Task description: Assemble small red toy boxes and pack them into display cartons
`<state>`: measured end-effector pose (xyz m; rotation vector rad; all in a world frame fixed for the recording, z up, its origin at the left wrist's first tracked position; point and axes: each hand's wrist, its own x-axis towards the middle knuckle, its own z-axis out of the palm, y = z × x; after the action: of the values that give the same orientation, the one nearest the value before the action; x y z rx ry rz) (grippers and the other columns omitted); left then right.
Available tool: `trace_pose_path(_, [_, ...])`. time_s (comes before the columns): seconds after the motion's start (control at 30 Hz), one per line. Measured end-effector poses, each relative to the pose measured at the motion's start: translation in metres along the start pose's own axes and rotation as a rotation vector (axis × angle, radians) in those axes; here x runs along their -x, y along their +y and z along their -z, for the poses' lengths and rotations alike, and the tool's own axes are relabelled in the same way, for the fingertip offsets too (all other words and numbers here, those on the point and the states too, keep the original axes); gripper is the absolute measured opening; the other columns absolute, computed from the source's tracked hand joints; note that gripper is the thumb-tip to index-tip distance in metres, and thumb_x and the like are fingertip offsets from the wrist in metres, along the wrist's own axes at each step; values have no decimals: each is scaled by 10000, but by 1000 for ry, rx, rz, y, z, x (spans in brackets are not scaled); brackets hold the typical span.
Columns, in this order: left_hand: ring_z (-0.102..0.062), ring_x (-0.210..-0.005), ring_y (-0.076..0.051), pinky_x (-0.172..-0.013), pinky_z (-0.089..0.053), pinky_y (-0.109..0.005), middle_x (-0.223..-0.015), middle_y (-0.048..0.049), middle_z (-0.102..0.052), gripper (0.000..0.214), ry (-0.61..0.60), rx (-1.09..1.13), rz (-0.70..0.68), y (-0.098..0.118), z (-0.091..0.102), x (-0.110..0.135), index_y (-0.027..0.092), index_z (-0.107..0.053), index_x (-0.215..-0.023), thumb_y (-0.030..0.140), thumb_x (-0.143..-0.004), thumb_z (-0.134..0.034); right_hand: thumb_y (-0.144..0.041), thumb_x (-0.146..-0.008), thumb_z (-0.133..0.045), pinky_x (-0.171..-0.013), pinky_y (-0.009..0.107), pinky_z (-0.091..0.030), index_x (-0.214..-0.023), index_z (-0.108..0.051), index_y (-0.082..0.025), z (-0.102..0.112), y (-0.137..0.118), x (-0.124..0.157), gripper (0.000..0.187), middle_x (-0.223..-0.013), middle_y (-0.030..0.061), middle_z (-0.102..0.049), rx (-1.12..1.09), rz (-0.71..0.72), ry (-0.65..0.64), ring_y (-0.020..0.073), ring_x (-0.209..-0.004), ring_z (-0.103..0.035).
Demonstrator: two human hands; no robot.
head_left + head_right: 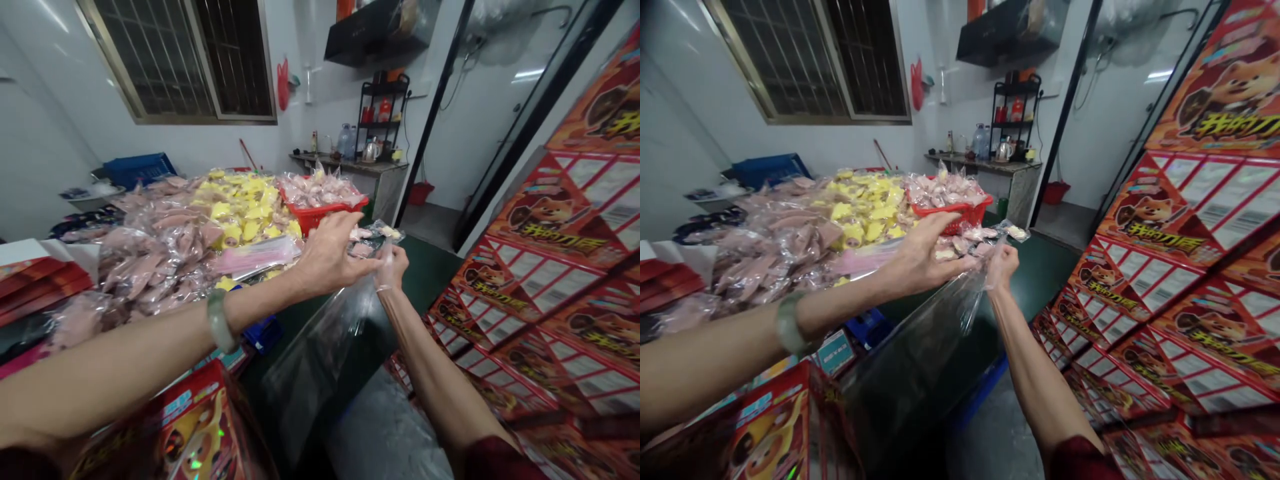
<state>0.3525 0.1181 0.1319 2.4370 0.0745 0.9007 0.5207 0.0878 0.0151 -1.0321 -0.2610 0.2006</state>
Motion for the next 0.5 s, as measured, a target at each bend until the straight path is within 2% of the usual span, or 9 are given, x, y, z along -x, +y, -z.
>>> trace_pose_path(0.03, [-513, -1129, -308, -940, -412, -488, -1218, -142, -558, 690, 5, 74, 119, -2, -3, -1, 162, -480, -1242, 350, -637, -752, -357, -829, -585, -449, 179, -389, -738, -520, -167, -6, -11, 8, 220, -559, -76, -474, -18, 21, -39, 53, -453, -437])
trace_pose_path(0.1, [-571, -1050, -304, -821, -489, -446, -1181, -146, -579, 826, -103, 327, 319, -9, -6, 1, 186, -393, -1321, 360, -609, -773, -401, -780, -618, -413, 180, -357, -650, -468, -187, -15, -35, 27, 293, -502, -86, -420, -55, 44, -151, 53, -411, -390])
trace_pose_path(0.17, [-640, -899, -258, -653, -526, -354, -1119, -136, -607, 813, -280, 630, 437, -13, -5, 8, 205, -358, -1345, 383, -651, -741, -439, -763, -623, -404, 185, -361, -645, -455, -196, -18, -58, 45, 317, -520, -77, -432, -112, 37, -354, 57, -407, -394])
trace_pose_path(0.23, [-660, -691, -180, -488, -474, -247, -1005, -100, -639, 706, -362, 812, 506, -12, -2, 16, 198, -455, -1270, 359, -646, -743, -456, -777, -602, -409, 184, -377, -684, -465, -203, -17, -74, 62, 301, -558, -68, -453, -164, 26, -572, 58, -419, -412])
trace_pose_path(0.27, [-636, -585, -135, -424, -422, -205, -916, -74, -650, 619, -347, 836, 540, -10, -1, 20, 176, -529, -1186, 329, -630, -753, -462, -786, -589, -416, 185, -387, -705, -474, -206, -16, -79, 69, 292, -579, -63, -467, -162, 35, -649, 59, -430, -425])
trace_pose_path(0.33, [-545, -432, -63, -347, -316, -162, -735, -23, -638, 399, -252, 805, 605, -2, 2, 27, 132, -626, -965, 268, -612, -755, -478, -783, -581, -420, 195, -401, -716, -498, -202, -15, -84, 81, 296, -606, -52, -498, -95, 84, -684, 66, -444, -449])
trace_pose_path(0.4, [-468, -358, -31, -314, -255, -150, -600, 16, -597, 219, -178, 774, 651, 8, 4, 34, 120, -626, -779, 233, -625, -732, -477, -751, -611, -414, 202, -395, -702, -537, -190, -15, -85, 92, 300, -615, -41, -524, -12, 141, -651, 73, -451, -458])
trace_pose_path(0.5, [-430, -331, -21, -305, -245, -141, -510, 44, -539, 141, -114, 783, 698, 22, 7, 46, 128, -569, -623, 172, -618, -703, -399, -704, -674, -444, 203, -388, -661, -601, -173, -15, -90, 109, 241, -602, -33, -538, 37, 183, -647, 84, -493, -472])
